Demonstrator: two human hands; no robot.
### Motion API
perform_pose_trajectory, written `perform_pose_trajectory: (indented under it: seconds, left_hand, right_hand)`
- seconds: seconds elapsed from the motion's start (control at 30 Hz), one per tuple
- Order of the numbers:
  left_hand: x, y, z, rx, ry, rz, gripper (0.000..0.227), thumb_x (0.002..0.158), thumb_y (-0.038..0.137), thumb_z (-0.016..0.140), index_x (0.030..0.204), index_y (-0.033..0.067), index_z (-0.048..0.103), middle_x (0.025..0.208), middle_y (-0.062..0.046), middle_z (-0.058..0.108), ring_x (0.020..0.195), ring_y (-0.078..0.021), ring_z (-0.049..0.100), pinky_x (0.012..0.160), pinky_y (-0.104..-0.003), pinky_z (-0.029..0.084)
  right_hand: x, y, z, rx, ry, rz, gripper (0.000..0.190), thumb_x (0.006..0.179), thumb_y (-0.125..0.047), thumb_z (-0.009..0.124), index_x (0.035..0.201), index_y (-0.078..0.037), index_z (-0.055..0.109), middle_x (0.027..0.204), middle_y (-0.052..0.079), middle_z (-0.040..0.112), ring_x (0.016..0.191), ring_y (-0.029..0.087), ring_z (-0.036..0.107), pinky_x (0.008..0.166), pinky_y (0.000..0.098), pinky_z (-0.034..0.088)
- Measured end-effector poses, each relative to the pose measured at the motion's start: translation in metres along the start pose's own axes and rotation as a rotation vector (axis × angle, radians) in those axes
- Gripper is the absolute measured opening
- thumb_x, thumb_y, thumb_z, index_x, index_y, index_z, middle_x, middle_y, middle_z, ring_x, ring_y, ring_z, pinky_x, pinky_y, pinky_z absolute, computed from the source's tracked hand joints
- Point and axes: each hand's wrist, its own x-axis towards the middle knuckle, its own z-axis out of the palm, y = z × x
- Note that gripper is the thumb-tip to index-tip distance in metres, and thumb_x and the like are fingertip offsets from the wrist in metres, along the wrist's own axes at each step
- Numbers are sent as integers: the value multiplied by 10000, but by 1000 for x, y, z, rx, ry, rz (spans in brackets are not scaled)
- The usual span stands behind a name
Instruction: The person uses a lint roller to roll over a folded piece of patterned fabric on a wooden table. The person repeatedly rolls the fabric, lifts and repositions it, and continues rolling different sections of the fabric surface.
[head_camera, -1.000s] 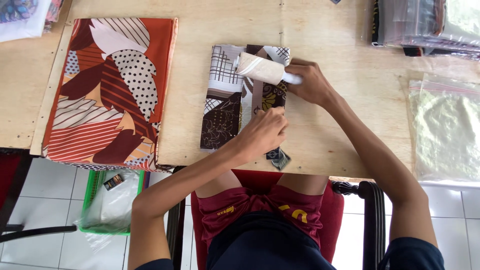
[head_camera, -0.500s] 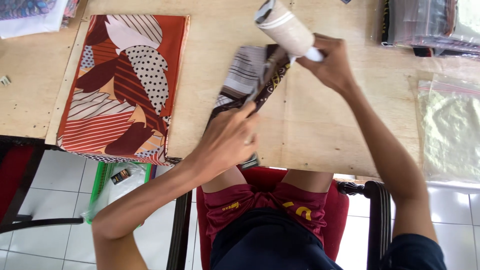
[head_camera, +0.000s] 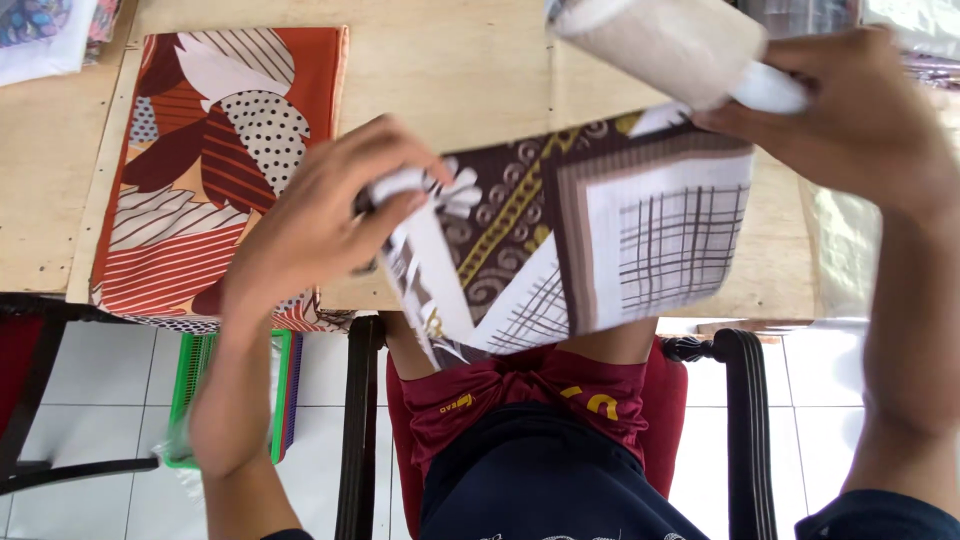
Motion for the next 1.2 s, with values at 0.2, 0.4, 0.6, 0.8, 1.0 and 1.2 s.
perform_pose_trajectory:
  seconds: [0.2,0.4,0.6,0.8,1.0,1.2]
  left_hand:
    - [52,-151,82,64,59,-155,473,966,40,702,1335,73,408,1203,-168,543,775,-172,610,871,-384,552]
    - [38,-122,171,339,270,24,545,933,266,729,1405,127,494,1244,-163,594,1170,-392,583,994,-575,457]
    - [10,-40,192,193,195,-122,460,1101,274,387,1499,45,392,1579,-211,373,1536,-389,203,1238,-593,112]
    - [-3,-78,225,324,225,-227,634,980,71,490,1569,-34,279,1659,-205,248,1550,-366,219,1262,-476,161]
    - [1,-63,209,390,147,-236,778,846,38,509,1578,-57,266,1661,-233,254,1552,-364,220,1267,-472,145]
    - [1,-65,215,373,139,-264,585,1038,137,384,1574,-70,277,1672,-239,217,1560,-381,185,1248,-492,158]
  right_hand:
    - [39,98,125,88,25,23,295,1030,-227,819,848,-40,681,689,51,539,600,149,406,557,334,246]
    - [-47,62,173,278,352,102,235,1093,-109,696,1178,-38,489,714,200,631,648,405,641,579,454,448]
    - [-106,-57,176,348,268,-25,343,933,57,635,1213,58,435,1035,158,528,947,381,639,838,420,517]
    - [-118,-140,194,1169,-101,356,312,969,26,366,1219,-83,518,512,21,511,261,183,595,286,239,480]
    - [-133,-140,228,938,10,401,204,936,27,498,1010,-68,663,640,81,629,457,169,580,504,316,498]
    - [-142,-107,189,827,142,563,211,906,8,547,1001,-71,719,800,148,744,736,190,632,737,400,547]
